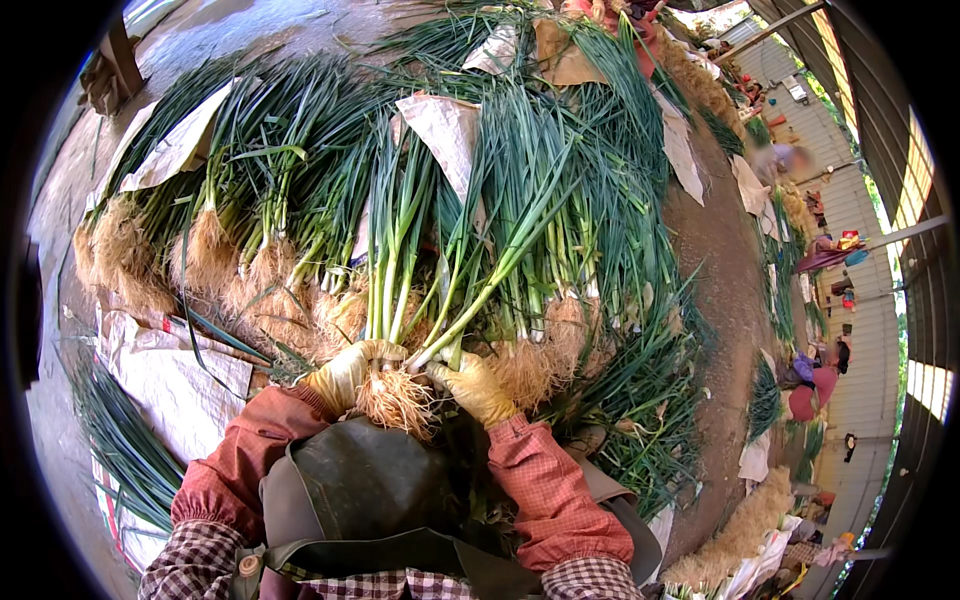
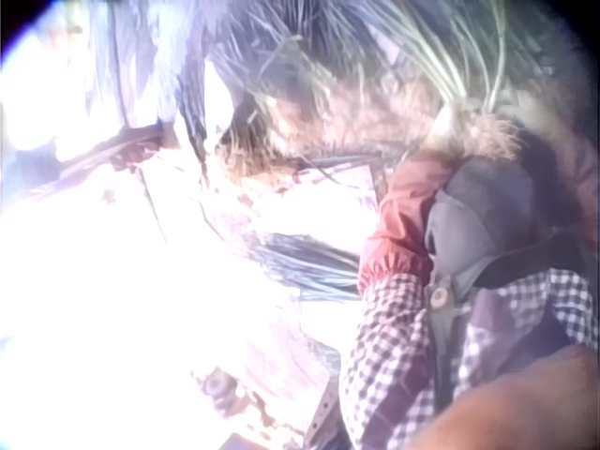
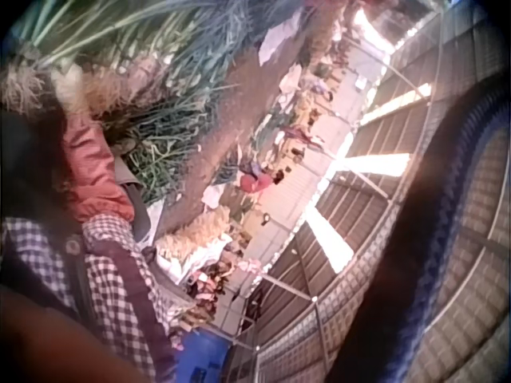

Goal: The person peels and cleans green onion stalks by hand, removing outer layers and dirt from the roots before grouping them.

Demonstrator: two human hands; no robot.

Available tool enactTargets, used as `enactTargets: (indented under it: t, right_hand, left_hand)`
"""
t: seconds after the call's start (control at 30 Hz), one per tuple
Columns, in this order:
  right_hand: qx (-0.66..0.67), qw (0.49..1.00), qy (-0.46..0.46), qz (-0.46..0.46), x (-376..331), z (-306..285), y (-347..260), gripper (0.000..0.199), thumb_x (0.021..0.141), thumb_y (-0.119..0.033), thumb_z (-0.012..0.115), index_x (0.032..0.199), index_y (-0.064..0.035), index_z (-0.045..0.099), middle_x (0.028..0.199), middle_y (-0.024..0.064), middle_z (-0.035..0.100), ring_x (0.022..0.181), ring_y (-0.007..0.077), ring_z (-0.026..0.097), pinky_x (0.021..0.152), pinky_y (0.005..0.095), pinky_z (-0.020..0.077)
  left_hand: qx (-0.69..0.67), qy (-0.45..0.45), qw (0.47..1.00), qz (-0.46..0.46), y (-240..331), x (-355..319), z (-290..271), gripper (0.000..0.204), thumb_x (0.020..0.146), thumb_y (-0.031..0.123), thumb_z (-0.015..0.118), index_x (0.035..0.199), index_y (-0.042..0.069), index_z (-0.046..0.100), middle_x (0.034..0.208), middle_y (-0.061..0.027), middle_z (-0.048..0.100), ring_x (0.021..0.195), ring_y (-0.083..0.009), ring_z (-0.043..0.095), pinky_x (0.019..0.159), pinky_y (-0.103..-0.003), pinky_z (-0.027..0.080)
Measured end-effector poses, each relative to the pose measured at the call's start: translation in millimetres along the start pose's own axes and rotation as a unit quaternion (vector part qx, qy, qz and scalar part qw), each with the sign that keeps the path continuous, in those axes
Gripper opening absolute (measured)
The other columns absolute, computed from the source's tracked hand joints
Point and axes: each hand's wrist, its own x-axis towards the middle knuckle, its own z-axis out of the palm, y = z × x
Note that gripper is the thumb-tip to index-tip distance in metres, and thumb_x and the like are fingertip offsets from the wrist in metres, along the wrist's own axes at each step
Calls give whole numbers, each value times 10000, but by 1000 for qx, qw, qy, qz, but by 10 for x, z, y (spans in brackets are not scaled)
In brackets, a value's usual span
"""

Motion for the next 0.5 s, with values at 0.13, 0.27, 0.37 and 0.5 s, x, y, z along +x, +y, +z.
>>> enactTargets:
  t: [0.13, 0.27, 0.37, 0.5]
  right_hand:
    - [-120, 979, -35, 162, -376, -70, 155, 202, 843, -165, 593, 994, -35, 627, 818, 12, 620, 704, 116, 547, 646, 238, 446]
    - [-407, 822, -270, 293, -813, -468, 650, 401, 844, -269, 592, 1186, -69, 527, 1036, 105, 601, 873, 185, 589, 761, 291, 480]
    - [-101, 946, -125, 282, -461, -391, 188, 665, 860, -409, 554, 1393, -140, 260, 1313, 180, 424, 1064, 283, 546, 899, 388, 456]
    - [346, 938, -29, 18, 392, -415, -415, 434, 867, -234, 547, 1191, 36, 444, 1097, 175, 545, 985, 277, 574, 881, 400, 478]
  left_hand:
    - [79, 56, 995, 32, 90, -360, 163, 167, 809, 67, 580, 909, -65, 561, 776, -163, 632, 506, -169, 584, 426, -228, 502]
    - [176, -51, 983, 8, 36, 6, -30, 228, 826, 30, 556, 1027, -77, 552, 903, -175, 640, 597, -163, 621, 446, -217, 508]
    - [184, -82, 979, 24, -32, -160, 97, 359, 822, 48, 577, 1156, -48, 485, 932, -170, 640, 752, -199, 644, 565, -245, 545]
    - [273, -211, 937, 55, -54, -200, 127, 468, 752, 65, 632, 1187, -28, 489, 1147, -135, 561, 890, -211, 619, 709, -293, 521]
